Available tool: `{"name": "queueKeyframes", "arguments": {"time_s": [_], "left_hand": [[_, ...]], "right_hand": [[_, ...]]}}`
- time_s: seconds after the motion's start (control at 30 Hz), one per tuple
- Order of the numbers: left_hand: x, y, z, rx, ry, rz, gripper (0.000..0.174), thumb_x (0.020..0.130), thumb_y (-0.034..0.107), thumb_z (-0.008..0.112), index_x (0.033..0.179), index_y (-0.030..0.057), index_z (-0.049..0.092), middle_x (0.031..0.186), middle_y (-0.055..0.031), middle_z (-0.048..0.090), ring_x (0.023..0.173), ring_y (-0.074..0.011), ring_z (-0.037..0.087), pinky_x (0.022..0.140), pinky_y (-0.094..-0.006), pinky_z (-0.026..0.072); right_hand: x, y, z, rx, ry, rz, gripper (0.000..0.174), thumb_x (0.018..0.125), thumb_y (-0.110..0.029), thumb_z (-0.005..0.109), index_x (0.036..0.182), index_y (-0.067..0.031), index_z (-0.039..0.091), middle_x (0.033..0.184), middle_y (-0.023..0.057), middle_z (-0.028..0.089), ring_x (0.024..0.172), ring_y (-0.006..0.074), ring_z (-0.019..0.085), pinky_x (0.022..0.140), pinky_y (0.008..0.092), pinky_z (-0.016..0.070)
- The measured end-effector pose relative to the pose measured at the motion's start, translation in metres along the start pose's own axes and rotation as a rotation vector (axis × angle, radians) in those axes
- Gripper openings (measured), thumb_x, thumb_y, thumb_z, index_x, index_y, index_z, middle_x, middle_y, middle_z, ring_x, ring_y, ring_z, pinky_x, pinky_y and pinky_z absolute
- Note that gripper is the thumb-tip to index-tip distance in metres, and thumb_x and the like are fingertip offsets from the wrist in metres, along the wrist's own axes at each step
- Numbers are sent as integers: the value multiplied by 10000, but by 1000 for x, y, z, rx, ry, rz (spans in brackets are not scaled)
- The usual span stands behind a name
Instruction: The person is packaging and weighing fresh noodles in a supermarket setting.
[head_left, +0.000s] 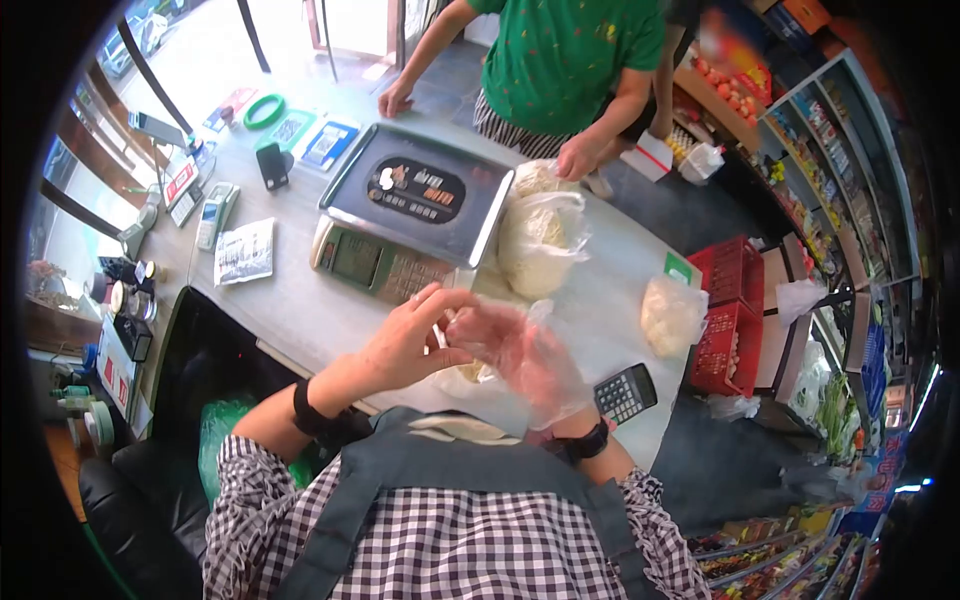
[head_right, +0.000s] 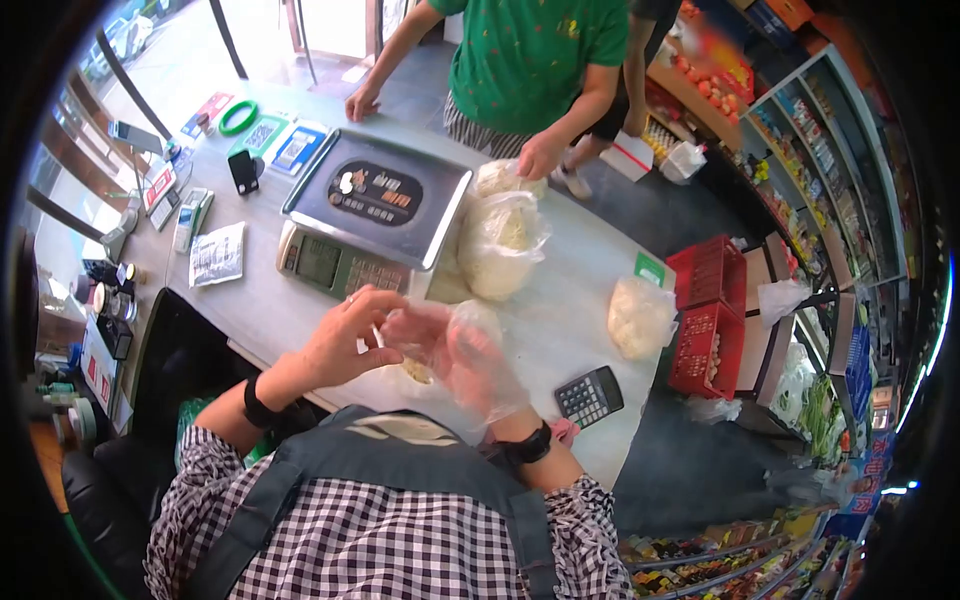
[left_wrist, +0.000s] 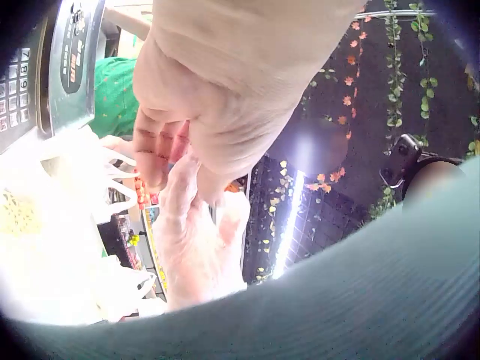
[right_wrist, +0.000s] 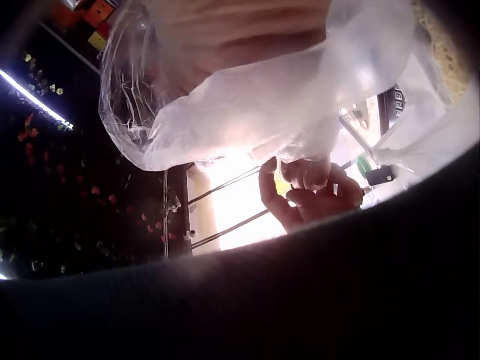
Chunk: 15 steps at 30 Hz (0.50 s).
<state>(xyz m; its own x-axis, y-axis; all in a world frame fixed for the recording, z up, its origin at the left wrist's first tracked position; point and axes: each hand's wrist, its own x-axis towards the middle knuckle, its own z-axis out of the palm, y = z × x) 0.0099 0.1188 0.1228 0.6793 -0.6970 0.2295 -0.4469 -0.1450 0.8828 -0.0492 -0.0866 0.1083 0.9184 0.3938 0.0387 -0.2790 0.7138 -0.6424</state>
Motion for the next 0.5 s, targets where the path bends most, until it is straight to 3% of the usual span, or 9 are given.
{"name": "queueKeyframes", "arguments": {"time_s": [0.07,0.17,0.23,0.37,0.43,0.5], "left_hand": [[-4,-8,18,23,176,6,388,779,-33,745,1101,-15,529,950,-67,582,687,-104,614,579,-247,536],[-8,-9,32,-93,250,16,275,815,-47,712,1026,-14,538,845,-34,582,677,-64,596,544,-228,510],[-13,-8,38,-230,255,-123,174,851,-37,682,941,-2,537,737,-12,578,641,-54,595,511,-205,479],[-18,9,48,-314,317,-187,137,867,-14,674,880,8,539,695,-9,582,621,-52,600,485,-190,454],[-23,11,52,-344,345,-272,141,824,-17,714,805,-6,575,750,-16,571,587,-69,592,496,-207,462],[-29,8,59,-296,369,-217,139,821,-27,708,802,-5,571,726,-18,571,577,-70,588,491,-213,456]], "right_hand": [[-6,-1,3,-44,-35,-5,667,924,-487,574,1325,39,489,1321,168,553,1270,271,502,1116,422,355],[-19,2,0,56,15,38,627,912,-429,626,1312,37,501,1321,154,552,1254,257,512,1106,403,380],[-28,8,-2,46,16,18,610,921,-414,619,1314,37,499,1321,150,551,1257,256,509,1111,405,377],[-37,10,1,82,-31,13,569,939,-365,610,1329,31,486,1319,139,549,1269,256,496,1125,413,360],[-43,13,2,98,-58,22,573,940,-363,611,1335,30,480,1326,139,544,1274,257,491,1129,415,354],[-50,19,0,87,-22,23,586,949,-386,590,1344,30,469,1345,143,526,1292,260,472,1135,416,344]]}}
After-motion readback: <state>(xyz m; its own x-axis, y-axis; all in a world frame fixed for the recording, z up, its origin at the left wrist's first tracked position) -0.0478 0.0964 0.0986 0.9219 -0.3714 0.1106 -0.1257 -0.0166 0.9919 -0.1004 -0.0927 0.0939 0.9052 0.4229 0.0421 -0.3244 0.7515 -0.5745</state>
